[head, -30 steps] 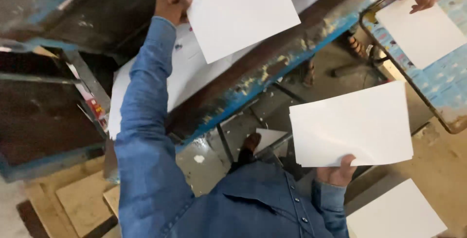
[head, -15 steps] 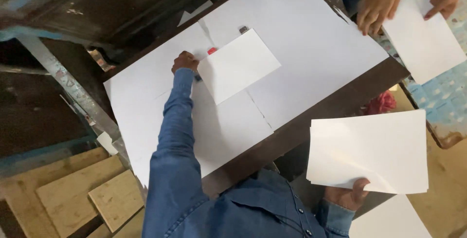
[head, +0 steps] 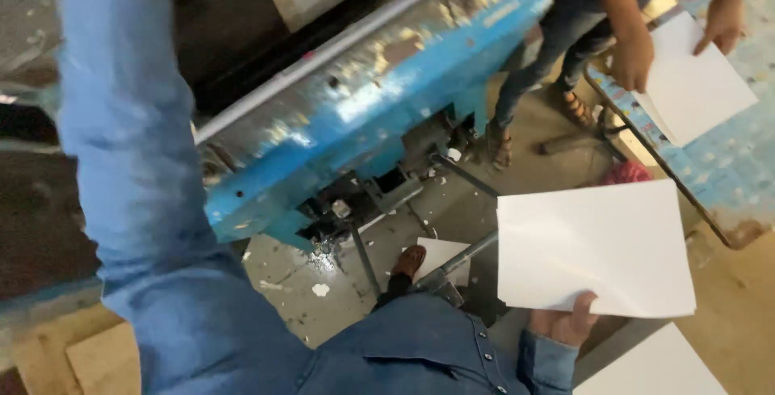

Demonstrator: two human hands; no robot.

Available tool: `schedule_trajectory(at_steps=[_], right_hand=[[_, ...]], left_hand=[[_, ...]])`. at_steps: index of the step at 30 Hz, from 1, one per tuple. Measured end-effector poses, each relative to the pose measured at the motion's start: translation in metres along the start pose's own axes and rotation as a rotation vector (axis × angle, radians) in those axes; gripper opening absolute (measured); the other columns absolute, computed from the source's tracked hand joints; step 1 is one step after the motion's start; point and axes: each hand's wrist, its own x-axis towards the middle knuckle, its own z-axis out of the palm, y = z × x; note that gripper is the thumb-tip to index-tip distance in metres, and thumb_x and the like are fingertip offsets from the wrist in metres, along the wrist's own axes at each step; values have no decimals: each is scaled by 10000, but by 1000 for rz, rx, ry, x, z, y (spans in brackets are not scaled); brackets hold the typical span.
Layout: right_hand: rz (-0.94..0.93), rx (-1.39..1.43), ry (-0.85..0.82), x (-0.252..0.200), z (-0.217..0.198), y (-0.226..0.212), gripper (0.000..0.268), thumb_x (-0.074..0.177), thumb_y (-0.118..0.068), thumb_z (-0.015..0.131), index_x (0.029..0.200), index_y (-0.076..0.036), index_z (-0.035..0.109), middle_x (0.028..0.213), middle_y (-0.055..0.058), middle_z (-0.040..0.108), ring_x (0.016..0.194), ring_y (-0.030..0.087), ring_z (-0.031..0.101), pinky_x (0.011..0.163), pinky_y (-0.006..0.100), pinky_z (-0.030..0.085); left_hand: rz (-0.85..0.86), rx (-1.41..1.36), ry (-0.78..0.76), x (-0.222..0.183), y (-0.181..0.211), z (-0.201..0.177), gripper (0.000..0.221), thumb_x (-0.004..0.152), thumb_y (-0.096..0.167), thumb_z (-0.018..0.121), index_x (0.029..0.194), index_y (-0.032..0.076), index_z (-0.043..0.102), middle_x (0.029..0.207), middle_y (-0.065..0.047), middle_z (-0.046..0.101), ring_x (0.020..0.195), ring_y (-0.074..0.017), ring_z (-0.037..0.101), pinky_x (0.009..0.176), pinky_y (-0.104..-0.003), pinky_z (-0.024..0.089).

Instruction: Placing paper sheets into a printing or processing machine and stacking them.

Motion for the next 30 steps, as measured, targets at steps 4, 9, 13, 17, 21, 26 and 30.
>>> schedule_trajectory(at_steps=[4, 9, 13, 17, 21, 26, 30], right_hand=[[-86, -35, 110, -8, -7, 9, 728, 980, -253, 793, 1579, -64, 425, 1514, 134, 548, 1391, 326, 557, 1176, 523, 502], [-89, 33, 249, -25, -60, 23, 582, 1013, -150, 732, 1504, -7, 454, 1417, 148, 577, 1305, 331, 582, 1120, 514, 509], [-107, 0, 279, -44, -62, 22, 551, 1003, -119, 692, 1485, 7, 457, 1386, 152, 591, 1266, 323, 599, 1077, 500, 516], [-116, -40, 268, -48, -54, 19, 539, 1006, -127, 666, 1478, 18, 451, 1378, 159, 597, 1260, 314, 611, 1070, 485, 523], [-84, -78, 241, -47, -42, 17, 575, 1006, -160, 697, 1482, 37, 442, 1376, 184, 590, 1263, 323, 610, 1075, 489, 522], [-56, 19, 184, -31, -26, 16, 625, 1003, -221, 707, 1497, 21, 410, 1393, 176, 581, 1267, 339, 609, 1064, 507, 531], [-10, 25, 193, -15, -16, 24, 668, 1033, -273, 720, 1520, 40, 388, 1420, 190, 582, 1296, 356, 603, 1104, 514, 519]], left_hand=[[210, -234, -246, -47, 125, 118, 441, 1101, 224, 705, 1465, 23, 558, 1095, -96, 758, 938, -207, 746, 759, -344, 589], [-174, -840, -644, -142, 180, 293, 819, 816, 353, 868, 1463, 4, 506, 1271, -151, 681, 1096, -185, 707, 790, -288, 642], [-447, -789, -612, -167, 192, 318, 492, 836, 286, 903, 1166, -19, 702, 974, -134, 811, 863, -162, 800, 737, -286, 633], [-435, -831, -412, -147, 215, 294, 374, 812, 191, 881, 1053, -30, 698, 884, -97, 748, 752, -134, 731, 658, -285, 600], [-444, -828, -350, -155, 194, 300, 236, 861, 132, 852, 1008, -27, 758, 852, -124, 789, 691, -155, 707, 626, -282, 575], [-396, -920, -363, -131, 184, 262, 245, 954, 117, 743, 1158, -17, 717, 967, -118, 781, 761, -144, 745, 603, -277, 615], [-272, -746, -353, -89, 161, 212, 207, 998, 122, 699, 1163, -3, 694, 964, -94, 766, 760, -116, 741, 605, -259, 607]])
